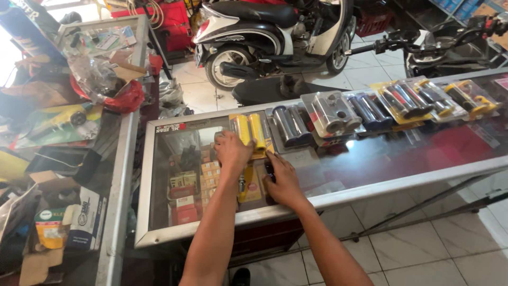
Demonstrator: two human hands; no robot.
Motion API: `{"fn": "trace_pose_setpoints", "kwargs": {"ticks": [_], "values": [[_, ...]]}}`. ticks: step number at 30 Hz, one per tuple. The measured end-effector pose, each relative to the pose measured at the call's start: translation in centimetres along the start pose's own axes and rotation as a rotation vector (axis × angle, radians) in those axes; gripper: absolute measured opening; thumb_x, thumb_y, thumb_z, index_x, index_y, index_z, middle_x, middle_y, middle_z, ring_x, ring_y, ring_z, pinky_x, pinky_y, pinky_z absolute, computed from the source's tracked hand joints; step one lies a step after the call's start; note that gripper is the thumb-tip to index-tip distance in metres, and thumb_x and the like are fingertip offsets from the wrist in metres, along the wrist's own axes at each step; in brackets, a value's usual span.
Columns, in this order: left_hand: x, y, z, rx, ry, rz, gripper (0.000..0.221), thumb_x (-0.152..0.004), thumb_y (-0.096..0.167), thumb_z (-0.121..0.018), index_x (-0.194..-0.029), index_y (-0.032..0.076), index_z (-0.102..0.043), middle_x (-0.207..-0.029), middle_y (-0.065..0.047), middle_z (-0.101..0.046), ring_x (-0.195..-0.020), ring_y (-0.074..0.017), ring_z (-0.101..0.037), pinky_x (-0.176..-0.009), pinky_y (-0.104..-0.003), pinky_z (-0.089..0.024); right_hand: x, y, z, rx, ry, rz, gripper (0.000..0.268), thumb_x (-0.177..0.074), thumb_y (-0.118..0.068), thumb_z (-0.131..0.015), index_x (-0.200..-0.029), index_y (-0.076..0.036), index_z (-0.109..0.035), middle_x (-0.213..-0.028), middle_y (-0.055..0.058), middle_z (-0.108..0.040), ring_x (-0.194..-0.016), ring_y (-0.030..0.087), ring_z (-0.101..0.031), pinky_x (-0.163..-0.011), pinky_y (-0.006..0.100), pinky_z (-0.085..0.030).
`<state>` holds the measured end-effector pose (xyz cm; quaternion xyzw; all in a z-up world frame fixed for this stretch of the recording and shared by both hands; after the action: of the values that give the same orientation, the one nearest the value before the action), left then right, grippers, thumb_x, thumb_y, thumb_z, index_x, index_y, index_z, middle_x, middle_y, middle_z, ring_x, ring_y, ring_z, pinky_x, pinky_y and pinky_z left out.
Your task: The person picks up packaged handlebar grips from a glass display counter and hangs them on a wire display rack.
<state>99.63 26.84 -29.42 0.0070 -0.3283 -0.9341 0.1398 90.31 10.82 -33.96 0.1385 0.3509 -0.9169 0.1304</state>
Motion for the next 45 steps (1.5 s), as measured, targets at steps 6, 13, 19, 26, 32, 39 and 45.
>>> {"fn": "trace_pose_setpoints", "kwargs": {"ticks": [6, 13, 19, 26, 32, 39, 45], "values": [[-1.1, -0.2, 1.1, 0.125, -0.153, 0.103, 0.104, -0.072, 0.040, -0.093, -0.141, -0.009, -0.033, -0.137, -0.036, -0.046, -0.125, -0.0463, -0.055, -0.103, -0.046, -0.052, -1.5, 2.1, 1.5, -0.207, -0.183, -0.155, 0.058, -0.088, -0.007, -0.065, -0.144, -0.006, -0.052, -0.133, 0.018, -0.066, -0.127, 0.031, -0.062, -0.110, 0.039, -0.046], [0.9, -0.6, 3.0, 0.291, -0.207, 0.146, 0.095, -0.070, 0.026, -0.094, -0.135, -0.009, -0.034, -0.134, -0.031, -0.048, -0.118, -0.0397, -0.061, -0.096, -0.041, -0.059, -2.5, 3.0, 2.3, -0.593, -0.270, -0.276, 0.047, -0.093, 0.002, -0.057, -0.139, -0.002, -0.054, -0.139, 0.011, -0.066, -0.131, 0.020, -0.062, -0.110, 0.032, -0.047], [4.1, -2.3, 2.7, 0.884, -0.166, -0.029, 0.081, -0.068, -0.003, -0.078, -0.134, 0.004, -0.032, -0.122, -0.022, -0.060, -0.109, -0.0321, -0.068, -0.089, -0.036, -0.060, -1.5, 1.7, 2.6, -0.657, -0.205, -0.217, 0.047, -0.094, 0.000, -0.061, -0.140, -0.001, -0.054, -0.133, 0.012, -0.071, -0.129, 0.019, -0.063, -0.109, 0.033, -0.047], [7.1, -3.0, 1.6, 0.959, -0.165, -0.337, 0.074, -0.070, -0.013, -0.077, -0.131, 0.004, -0.040, -0.121, -0.016, -0.063, -0.114, -0.0253, -0.067, -0.095, -0.034, -0.058, -0.3, -1.4, 2.8, -0.447, 0.102, -0.095, 0.067, -0.085, -0.012, -0.080, -0.146, -0.010, -0.051, -0.124, 0.011, -0.064, -0.113, 0.022, -0.065, -0.101, 0.036, -0.051], [8.7, -1.8, 3.6, 1.046, -0.266, -0.153, 0.058, -0.082, 0.018, -0.082, -0.130, 0.007, -0.050, -0.117, -0.012, -0.068, -0.108, -0.0223, -0.068, -0.091, -0.035, -0.058, 0.9, -3.1, 3.6, -0.506, 0.204, -0.182, 0.065, -0.081, -0.016, -0.083, -0.139, -0.010, -0.053, -0.134, 0.010, -0.061, -0.111, 0.020, -0.071, -0.093, 0.036, -0.056], [9.9, 1.7, 6.3, 1.025, 0.047, -0.358, 0.034, -0.088, 0.029, -0.081, -0.101, -0.001, -0.071, -0.091, -0.008, -0.076, -0.084, -0.0151, -0.071, -0.078, -0.028, -0.056, 2.5, -5.1, 3.5, -0.641, 0.235, -0.104, 0.069, -0.083, -0.009, -0.082, -0.144, -0.008, -0.049, -0.125, 0.010, -0.068, -0.110, 0.020, -0.068, -0.091, 0.032, -0.058], [11.0, 2.9, 8.0, 1.038, -0.210, -0.386, 0.025, -0.090, 0.020, -0.077, -0.092, -0.005, -0.077, -0.082, -0.009, -0.079, -0.072, -0.0100, -0.068, -0.066, -0.026, -0.053, 3.4, -5.6, 3.9, -0.697, 0.263, -0.143, 0.067, -0.086, -0.010, -0.080, -0.144, -0.006, -0.047, -0.122, 0.009, -0.067, -0.107, 0.018, -0.071, -0.087, 0.031, -0.060]]}}
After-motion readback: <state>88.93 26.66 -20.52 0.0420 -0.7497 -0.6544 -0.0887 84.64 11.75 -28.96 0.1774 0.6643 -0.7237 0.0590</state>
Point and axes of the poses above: each hand's wrist, its own x-axis away from the middle knuckle, its own z-axis out of the back of the hand, y = z × x, the point moved 1 cm from there along -x, towards the middle knuckle
